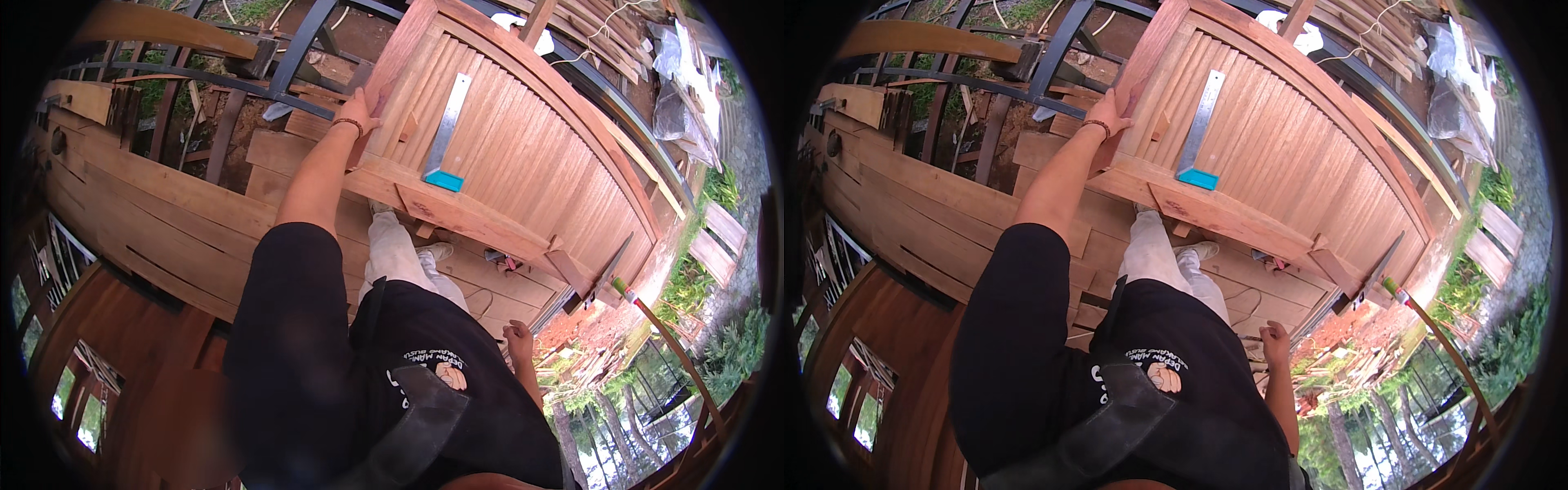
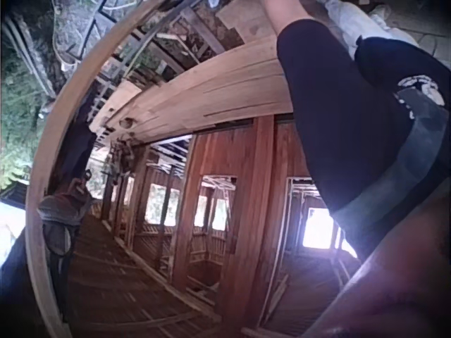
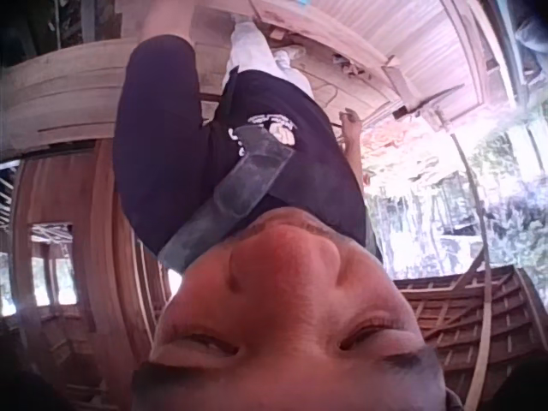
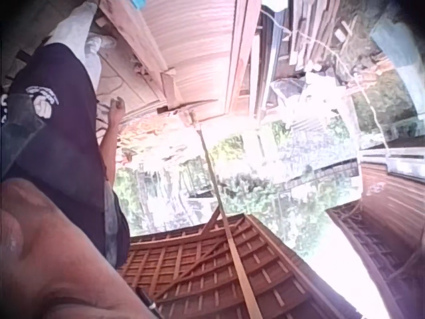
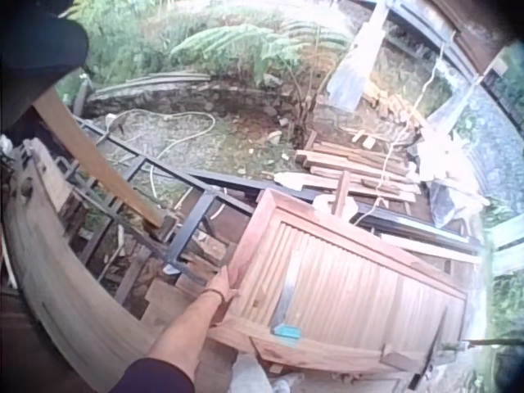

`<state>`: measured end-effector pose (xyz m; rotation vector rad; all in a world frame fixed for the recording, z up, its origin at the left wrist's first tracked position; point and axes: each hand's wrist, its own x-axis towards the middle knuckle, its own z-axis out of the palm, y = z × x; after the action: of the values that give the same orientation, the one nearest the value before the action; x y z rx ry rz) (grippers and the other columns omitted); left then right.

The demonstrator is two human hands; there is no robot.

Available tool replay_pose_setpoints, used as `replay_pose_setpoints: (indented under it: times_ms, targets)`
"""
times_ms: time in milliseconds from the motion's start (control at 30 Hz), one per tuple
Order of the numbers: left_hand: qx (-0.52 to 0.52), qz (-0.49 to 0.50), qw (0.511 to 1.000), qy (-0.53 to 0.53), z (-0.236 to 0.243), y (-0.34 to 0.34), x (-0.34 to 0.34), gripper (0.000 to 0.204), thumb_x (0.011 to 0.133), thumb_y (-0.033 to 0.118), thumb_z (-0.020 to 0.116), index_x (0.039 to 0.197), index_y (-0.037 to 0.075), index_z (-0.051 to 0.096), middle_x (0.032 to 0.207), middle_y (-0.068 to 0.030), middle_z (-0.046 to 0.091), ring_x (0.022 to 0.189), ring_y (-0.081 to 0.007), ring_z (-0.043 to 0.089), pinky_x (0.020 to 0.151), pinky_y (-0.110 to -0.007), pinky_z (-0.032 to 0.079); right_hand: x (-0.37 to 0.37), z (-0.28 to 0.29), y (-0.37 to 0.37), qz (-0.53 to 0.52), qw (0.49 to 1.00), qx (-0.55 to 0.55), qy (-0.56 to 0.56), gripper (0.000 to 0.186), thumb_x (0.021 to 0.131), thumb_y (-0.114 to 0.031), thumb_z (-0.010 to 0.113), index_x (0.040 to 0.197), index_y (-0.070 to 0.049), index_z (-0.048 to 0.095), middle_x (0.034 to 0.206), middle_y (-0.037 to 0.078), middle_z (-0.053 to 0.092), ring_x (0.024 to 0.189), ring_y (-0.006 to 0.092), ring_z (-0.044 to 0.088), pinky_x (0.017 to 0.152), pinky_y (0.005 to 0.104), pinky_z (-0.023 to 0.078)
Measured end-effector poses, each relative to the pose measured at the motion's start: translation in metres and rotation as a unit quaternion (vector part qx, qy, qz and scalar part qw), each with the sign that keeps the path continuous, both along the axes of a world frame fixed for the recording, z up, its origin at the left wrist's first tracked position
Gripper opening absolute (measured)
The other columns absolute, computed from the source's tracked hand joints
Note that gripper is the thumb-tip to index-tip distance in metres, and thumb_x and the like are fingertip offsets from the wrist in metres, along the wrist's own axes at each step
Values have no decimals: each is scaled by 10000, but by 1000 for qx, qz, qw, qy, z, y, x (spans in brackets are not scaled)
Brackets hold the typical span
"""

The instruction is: The person uses an angle grinder to cut a wooden plank on a curved wooden structure, then switches to a hand saw to finish the cut. They measure and mark the wood with a ruler and pencil before continuing to cut.

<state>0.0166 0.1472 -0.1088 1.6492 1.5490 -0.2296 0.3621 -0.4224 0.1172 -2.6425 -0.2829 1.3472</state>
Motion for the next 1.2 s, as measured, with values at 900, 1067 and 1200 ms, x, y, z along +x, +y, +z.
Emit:
replay_pose_setpoints:
  times_ms: [900,1067,1200]
  targets:
    - [2,13,1000,8,-1,-15,2,1032,727,312,909,1489,-29,301,1447,-286,529,1328,-398,549,1091,-438,467,-45,-9,-10,-42,998,-11,52,403,893,-142,733,1233,53,642,878,97,734,794,152,672,748,294,523]
    - [1,2,1000,9,-5,-15,2,1012,732,341,901,1467,-36,317,1370,-289,592,1271,-407,592,1058,-431,491,-49,-15,-10,-58,996,-12,68,372,907,-110,711,1233,54,638,878,93,727,805,148,670,746,282,520]
    - [27,36,999,0,-12,-25,0,1003,740,366,899,1458,-37,327,1410,-301,555,1303,-409,567,1087,-442,473,-56,-34,3,-57,995,9,85,377,908,-114,712,1241,46,637,925,100,729,824,150,675,755,286,526]
